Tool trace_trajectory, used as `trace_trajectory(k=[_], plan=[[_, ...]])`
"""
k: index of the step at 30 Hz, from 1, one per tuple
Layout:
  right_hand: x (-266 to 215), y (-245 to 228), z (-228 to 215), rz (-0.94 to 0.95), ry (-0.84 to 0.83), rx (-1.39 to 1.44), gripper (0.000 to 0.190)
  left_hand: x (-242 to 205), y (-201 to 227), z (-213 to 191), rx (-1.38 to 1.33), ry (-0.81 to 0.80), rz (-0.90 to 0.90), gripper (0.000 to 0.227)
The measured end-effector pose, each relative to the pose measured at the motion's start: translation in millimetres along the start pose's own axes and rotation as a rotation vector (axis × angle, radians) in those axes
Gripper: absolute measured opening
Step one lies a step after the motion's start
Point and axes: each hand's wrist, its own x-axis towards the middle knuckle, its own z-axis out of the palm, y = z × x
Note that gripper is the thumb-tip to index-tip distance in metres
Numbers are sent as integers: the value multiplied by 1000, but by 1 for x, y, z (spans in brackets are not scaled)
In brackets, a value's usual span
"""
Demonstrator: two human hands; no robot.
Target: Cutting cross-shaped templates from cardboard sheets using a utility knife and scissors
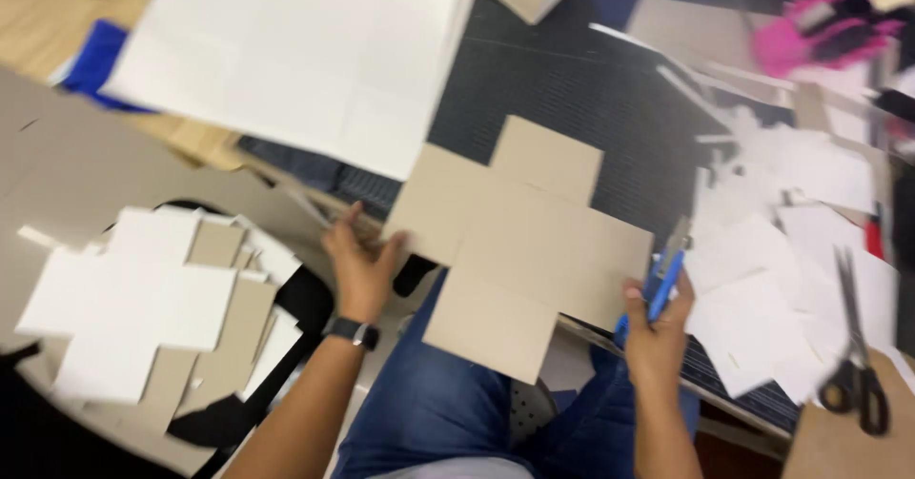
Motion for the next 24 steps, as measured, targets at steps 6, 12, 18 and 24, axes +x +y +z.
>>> trace_trajectory(k=[6,12,18,24], plan=[[-32,-30,-3,18,-102,150,68,-12,43,0,-785,-19,-705,78],[-63,-45,-14,52,-180,123,59,0,85,-43,-538,-507,-737,48],[-62,-23,-11,-29,-253,285,65,9,126,-137,-565,-535,-425,38],[-66,-6,-3,-2,-278,260,67,5,51,-314,-562,192,-452,34]])
